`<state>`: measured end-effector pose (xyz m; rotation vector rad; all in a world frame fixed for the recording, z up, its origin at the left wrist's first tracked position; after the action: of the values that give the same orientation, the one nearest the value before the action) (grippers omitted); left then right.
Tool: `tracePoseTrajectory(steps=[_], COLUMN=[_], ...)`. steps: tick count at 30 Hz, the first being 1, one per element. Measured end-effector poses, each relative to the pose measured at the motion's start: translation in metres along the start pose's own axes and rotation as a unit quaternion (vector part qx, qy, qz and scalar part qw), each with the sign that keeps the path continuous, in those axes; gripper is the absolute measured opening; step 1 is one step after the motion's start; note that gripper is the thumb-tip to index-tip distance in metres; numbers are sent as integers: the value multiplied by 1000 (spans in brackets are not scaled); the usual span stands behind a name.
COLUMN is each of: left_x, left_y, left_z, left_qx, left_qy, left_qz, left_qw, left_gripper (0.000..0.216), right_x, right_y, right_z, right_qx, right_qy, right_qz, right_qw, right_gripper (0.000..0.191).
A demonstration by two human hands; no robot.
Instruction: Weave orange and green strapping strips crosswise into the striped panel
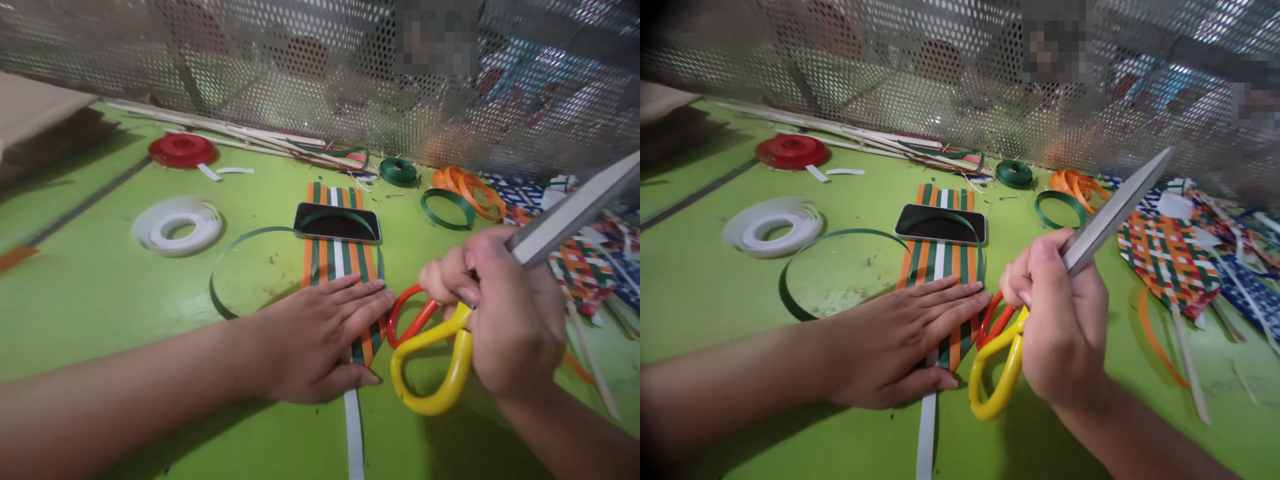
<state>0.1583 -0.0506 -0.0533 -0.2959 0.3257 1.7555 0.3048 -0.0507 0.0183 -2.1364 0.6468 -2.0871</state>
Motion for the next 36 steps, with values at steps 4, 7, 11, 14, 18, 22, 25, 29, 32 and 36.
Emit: tracePoseTrajectory(steps=[4, 7, 11, 14, 18, 22, 25, 29, 32, 36], left_x=[1, 1, 1, 1, 1, 1, 2, 2, 1, 1], left_y=[0, 0, 0, 0, 0, 0, 0, 1, 1, 1], left_z=[2, 3, 3, 2, 2, 1, 1, 1, 1, 2], left_qx=[-11, -18, -19, -11, -8, 4, 7, -7, -14, -25], left_qy=[6, 15, 19, 15, 22, 29, 33, 38, 44, 44], left_qz=[-5, -7, -7, -4, -4, 2, 0, -6, -16, -25], left_qw=[1000, 1000, 1000, 1000, 1000, 1000, 999, 999, 999, 998], left_gripper=[87, 87, 87, 87, 87, 87, 87, 86, 79, 78], right_x=[0, -3, -6, -8, -4, -4, -5, -8, -9, -25], right_y=[-9, -17, -16, -6, 2, -6, -17, -37, -54, -70], right_z=[12, 21, 18, 9, -1, 3, 10, 15, 31, 72], right_qx=[-24, -31, -21, -26, -24, -34, -41, 6, 39, 79], right_qy=[44, 56, 19, -12, -9, 6, 32, 174, 319, 515], right_qz=[23, 6, -26, -53, -47, -19, 21, 19, 1, -48], right_qw=[998, 998, 999, 998, 999, 999, 998, 985, 947, 852], right_gripper=[28, 32, 40, 39, 35, 30, 30, 29, 27, 31])
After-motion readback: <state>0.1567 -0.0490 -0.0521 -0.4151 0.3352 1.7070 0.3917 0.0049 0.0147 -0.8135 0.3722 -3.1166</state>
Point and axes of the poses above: each hand's wrist, its own y-axis away from the middle knuckle, its own z-axis out of the back of the hand, x = y × z, the point moved 8 cm from there along -y, towards the middle knuckle, and after that the axes turned 6 degrees about x, right-handed, at the moved point
